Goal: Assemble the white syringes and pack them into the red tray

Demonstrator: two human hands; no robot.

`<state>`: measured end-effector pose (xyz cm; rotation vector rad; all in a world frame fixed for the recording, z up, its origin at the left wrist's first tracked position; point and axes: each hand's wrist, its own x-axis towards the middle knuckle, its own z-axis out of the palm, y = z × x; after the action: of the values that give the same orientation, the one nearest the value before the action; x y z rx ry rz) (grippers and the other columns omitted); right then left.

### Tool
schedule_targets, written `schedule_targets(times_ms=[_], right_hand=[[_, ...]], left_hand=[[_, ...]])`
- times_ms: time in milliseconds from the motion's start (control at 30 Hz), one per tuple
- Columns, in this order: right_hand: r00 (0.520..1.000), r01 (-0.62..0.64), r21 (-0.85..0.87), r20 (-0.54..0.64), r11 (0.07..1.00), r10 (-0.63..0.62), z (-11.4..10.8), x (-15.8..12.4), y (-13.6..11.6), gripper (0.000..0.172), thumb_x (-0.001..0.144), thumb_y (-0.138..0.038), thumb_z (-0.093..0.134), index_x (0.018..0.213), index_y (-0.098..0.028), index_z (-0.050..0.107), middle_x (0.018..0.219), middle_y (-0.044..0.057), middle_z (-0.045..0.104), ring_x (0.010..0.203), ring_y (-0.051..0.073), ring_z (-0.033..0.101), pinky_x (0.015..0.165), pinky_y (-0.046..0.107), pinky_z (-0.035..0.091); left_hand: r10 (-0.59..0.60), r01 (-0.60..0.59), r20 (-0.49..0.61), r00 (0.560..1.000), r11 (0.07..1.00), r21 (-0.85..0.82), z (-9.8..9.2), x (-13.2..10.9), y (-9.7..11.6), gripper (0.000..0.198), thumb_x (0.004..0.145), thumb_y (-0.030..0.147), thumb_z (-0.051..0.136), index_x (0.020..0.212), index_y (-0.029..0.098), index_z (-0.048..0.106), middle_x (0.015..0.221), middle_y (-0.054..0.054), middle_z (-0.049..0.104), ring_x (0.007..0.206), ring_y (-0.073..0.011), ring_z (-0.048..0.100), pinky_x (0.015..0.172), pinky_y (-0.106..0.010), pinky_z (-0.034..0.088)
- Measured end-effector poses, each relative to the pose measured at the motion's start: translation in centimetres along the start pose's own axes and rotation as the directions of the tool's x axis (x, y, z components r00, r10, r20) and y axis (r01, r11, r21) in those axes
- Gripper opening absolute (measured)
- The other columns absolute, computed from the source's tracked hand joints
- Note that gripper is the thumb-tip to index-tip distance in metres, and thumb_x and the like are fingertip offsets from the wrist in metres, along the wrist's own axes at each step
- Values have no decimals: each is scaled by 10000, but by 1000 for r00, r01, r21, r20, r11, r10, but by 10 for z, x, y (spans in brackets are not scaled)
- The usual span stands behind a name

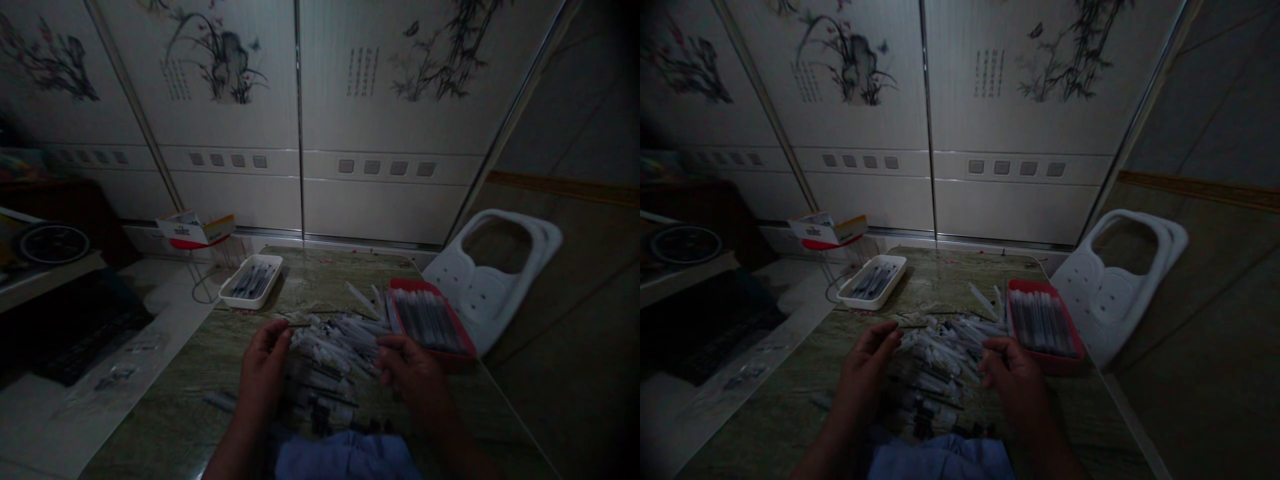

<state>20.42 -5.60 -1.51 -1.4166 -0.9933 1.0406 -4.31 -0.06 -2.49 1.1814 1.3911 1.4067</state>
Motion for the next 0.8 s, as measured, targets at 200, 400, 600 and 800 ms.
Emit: schedule_targets(times_ms=[200, 400, 600, 800], right_hand=[[1000, 8, 25, -20, 1000, -8, -2, 1, 0, 298, 851, -424, 668, 1008, -174, 633, 713, 13, 694, 554, 140, 586, 484, 243, 358], [1000, 6, 17, -25, 1000, -5, -2, 0, -5, 285, 855, -432, 656, 986, -179, 641, 684, -4, 675, 540, 131, 572, 486, 240, 364], [999, 10, 44, -43, 999, -8, -1, -1, -3, 300, 835, -442, 672, 971, -176, 647, 674, 2, 659, 517, 131, 542, 448, 235, 330], [998, -11, 27, -53, 1000, 13, -2, 0, -3, 313, 842, -468, 669, 986, -191, 649, 683, -7, 652, 519, 128, 538, 442, 225, 323]], left_hand=[[231, -335, 255, 939, 782, 525, 1, -1, -13, 246, 895, 254, 541, 1087, 223, 693, 1109, -81, 703, 1086, -273, 598, 960, -437, 426], [117, -395, 389, 914, 477, 785, 9, -13, 5, 292, 865, 173, 524, 1077, 248, 710, 1126, -83, 669, 1096, -287, 538, 916, -427, 385], [49, -362, 378, 925, 418, 833, 13, -19, 18, 302, 872, 193, 509, 1098, 256, 700, 1154, -103, 646, 1133, -312, 513, 925, -454, 355], [99, -444, 447, 889, 426, 788, 18, -22, 15, 387, 845, 156, 532, 1169, 291, 697, 1290, -90, 629, 1253, -310, 461, 1023, -479, 336]])
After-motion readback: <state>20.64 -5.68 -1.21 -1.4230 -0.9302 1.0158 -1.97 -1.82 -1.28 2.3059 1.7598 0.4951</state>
